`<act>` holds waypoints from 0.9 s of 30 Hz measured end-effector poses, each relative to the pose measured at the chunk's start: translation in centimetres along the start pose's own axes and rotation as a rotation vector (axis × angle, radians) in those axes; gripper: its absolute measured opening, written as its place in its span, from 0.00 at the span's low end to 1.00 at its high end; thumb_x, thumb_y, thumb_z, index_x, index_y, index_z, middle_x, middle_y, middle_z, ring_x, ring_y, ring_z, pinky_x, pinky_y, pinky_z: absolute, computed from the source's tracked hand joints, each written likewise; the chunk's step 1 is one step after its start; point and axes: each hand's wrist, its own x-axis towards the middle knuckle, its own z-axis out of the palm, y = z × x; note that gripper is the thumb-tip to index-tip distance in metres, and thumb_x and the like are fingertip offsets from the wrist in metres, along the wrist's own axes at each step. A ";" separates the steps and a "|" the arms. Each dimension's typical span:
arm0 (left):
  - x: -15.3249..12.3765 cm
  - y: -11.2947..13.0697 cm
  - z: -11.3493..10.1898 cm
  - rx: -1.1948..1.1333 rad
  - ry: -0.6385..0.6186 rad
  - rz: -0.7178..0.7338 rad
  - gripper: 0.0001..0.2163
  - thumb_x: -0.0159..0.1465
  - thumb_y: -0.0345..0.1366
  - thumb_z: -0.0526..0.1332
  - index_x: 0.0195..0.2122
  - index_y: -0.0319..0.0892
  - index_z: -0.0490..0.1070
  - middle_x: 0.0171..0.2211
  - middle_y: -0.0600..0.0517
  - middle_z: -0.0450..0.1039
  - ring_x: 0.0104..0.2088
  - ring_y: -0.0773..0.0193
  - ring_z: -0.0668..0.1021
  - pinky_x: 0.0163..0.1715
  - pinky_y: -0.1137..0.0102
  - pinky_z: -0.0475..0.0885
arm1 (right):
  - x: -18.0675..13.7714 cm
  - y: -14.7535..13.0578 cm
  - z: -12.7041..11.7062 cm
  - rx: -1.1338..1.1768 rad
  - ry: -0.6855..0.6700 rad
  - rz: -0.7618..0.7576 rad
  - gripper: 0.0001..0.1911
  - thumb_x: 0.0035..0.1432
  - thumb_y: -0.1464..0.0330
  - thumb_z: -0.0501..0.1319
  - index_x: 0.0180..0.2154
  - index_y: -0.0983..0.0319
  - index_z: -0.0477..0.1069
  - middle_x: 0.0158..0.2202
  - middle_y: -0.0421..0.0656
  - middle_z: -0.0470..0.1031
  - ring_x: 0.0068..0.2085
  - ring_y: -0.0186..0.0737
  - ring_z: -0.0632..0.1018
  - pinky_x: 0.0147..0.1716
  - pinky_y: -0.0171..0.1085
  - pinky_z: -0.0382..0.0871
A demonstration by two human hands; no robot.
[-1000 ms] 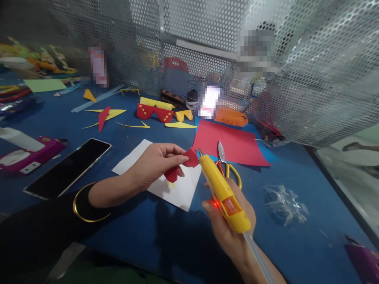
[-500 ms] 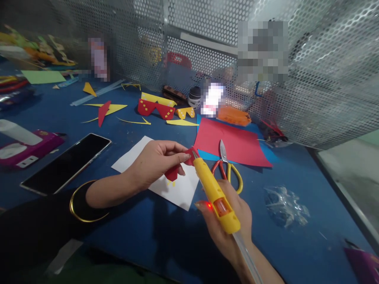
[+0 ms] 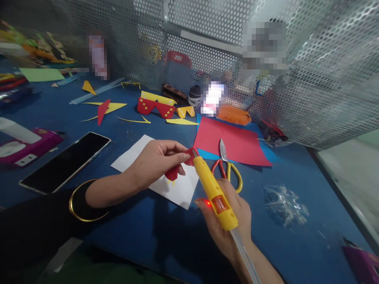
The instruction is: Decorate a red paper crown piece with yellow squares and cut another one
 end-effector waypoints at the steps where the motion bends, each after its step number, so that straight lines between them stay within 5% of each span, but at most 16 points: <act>1: 0.0 0.0 0.0 -0.003 0.001 0.000 0.04 0.64 0.29 0.65 0.32 0.38 0.78 0.25 0.51 0.80 0.18 0.71 0.77 0.16 0.78 0.67 | 0.0 0.0 0.0 0.002 -0.004 0.006 0.07 0.66 0.61 0.59 0.44 0.55 0.70 0.34 0.42 0.79 0.25 0.40 0.77 0.21 0.39 0.69; 27: 0.0 -0.1 0.1 0.010 0.006 -0.004 0.03 0.63 0.29 0.65 0.33 0.39 0.78 0.27 0.50 0.81 0.20 0.70 0.78 0.18 0.77 0.68 | 0.1 0.2 -0.1 -0.009 0.013 -0.018 0.07 0.65 0.60 0.61 0.41 0.56 0.70 0.30 0.39 0.77 0.25 0.37 0.76 0.21 0.36 0.67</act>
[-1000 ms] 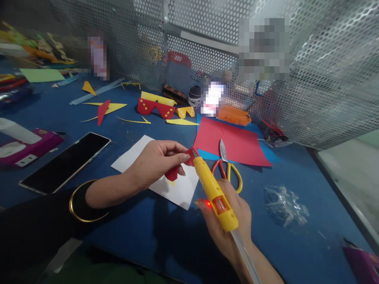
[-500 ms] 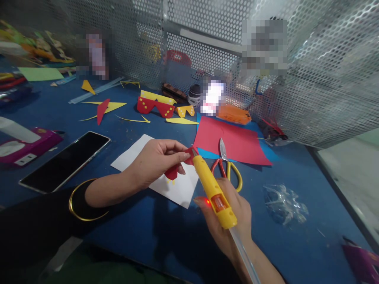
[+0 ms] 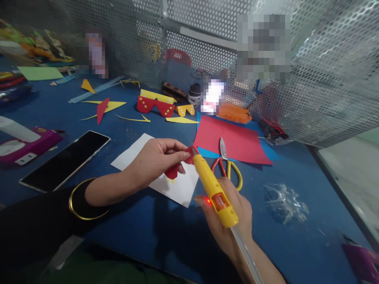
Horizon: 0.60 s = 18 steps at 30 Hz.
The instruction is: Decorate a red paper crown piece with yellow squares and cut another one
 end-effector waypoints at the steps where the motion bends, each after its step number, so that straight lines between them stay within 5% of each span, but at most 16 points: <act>1: 0.0 0.0 0.0 0.000 0.000 -0.004 0.03 0.63 0.29 0.65 0.33 0.39 0.78 0.26 0.50 0.81 0.20 0.70 0.78 0.18 0.77 0.68 | 0.0 0.0 0.0 -0.003 0.005 -0.003 0.07 0.65 0.60 0.61 0.40 0.56 0.69 0.30 0.39 0.77 0.25 0.37 0.76 0.21 0.36 0.67; 18: -0.2 0.1 0.0 0.001 -0.013 -0.009 0.03 0.65 0.28 0.64 0.33 0.36 0.78 0.21 0.53 0.77 0.17 0.73 0.75 0.16 0.80 0.68 | 0.2 -0.1 0.1 -0.052 0.026 -0.045 0.09 0.67 0.60 0.60 0.38 0.58 0.68 0.28 0.37 0.74 0.21 0.33 0.72 0.19 0.33 0.64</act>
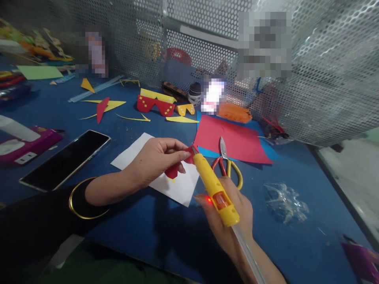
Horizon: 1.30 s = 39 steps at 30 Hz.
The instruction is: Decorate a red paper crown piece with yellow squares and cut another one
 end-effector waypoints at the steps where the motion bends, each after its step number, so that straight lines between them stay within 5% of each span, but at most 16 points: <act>1: 0.0 0.0 0.0 -0.002 0.000 0.001 0.04 0.65 0.28 0.64 0.34 0.36 0.78 0.21 0.53 0.77 0.17 0.73 0.75 0.16 0.80 0.67 | 0.0 0.0 0.0 0.001 0.001 0.001 0.09 0.67 0.60 0.60 0.38 0.58 0.68 0.28 0.37 0.74 0.22 0.33 0.73 0.20 0.33 0.65; 39: -0.1 -0.1 -0.1 0.005 0.003 0.015 0.03 0.63 0.30 0.64 0.33 0.38 0.77 0.26 0.51 0.79 0.21 0.71 0.78 0.17 0.79 0.68 | 0.5 -0.3 -0.1 -0.014 -0.005 -0.024 0.08 0.67 0.61 0.59 0.37 0.58 0.67 0.28 0.37 0.73 0.22 0.33 0.72 0.20 0.33 0.65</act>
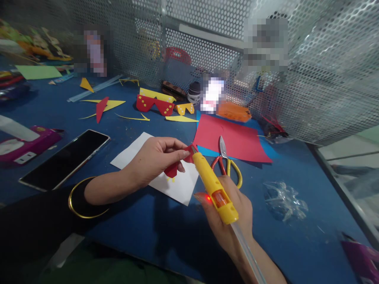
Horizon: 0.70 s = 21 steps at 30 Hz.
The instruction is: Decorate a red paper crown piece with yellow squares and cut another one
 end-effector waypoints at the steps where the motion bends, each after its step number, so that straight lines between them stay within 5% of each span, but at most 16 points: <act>1: 0.0 0.0 0.0 -0.001 -0.001 0.003 0.03 0.63 0.31 0.65 0.33 0.38 0.77 0.27 0.50 0.80 0.21 0.71 0.78 0.17 0.79 0.68 | 0.0 0.0 0.0 0.004 0.000 0.000 0.08 0.67 0.61 0.59 0.37 0.58 0.67 0.28 0.37 0.74 0.22 0.33 0.73 0.20 0.33 0.65; 21: -0.1 0.1 0.0 0.003 0.004 -0.005 0.04 0.63 0.30 0.64 0.32 0.38 0.77 0.22 0.52 0.77 0.19 0.71 0.77 0.18 0.79 0.68 | -0.3 0.1 0.0 -0.010 -0.001 0.017 0.08 0.67 0.62 0.59 0.35 0.57 0.66 0.25 0.35 0.71 0.21 0.33 0.71 0.19 0.35 0.63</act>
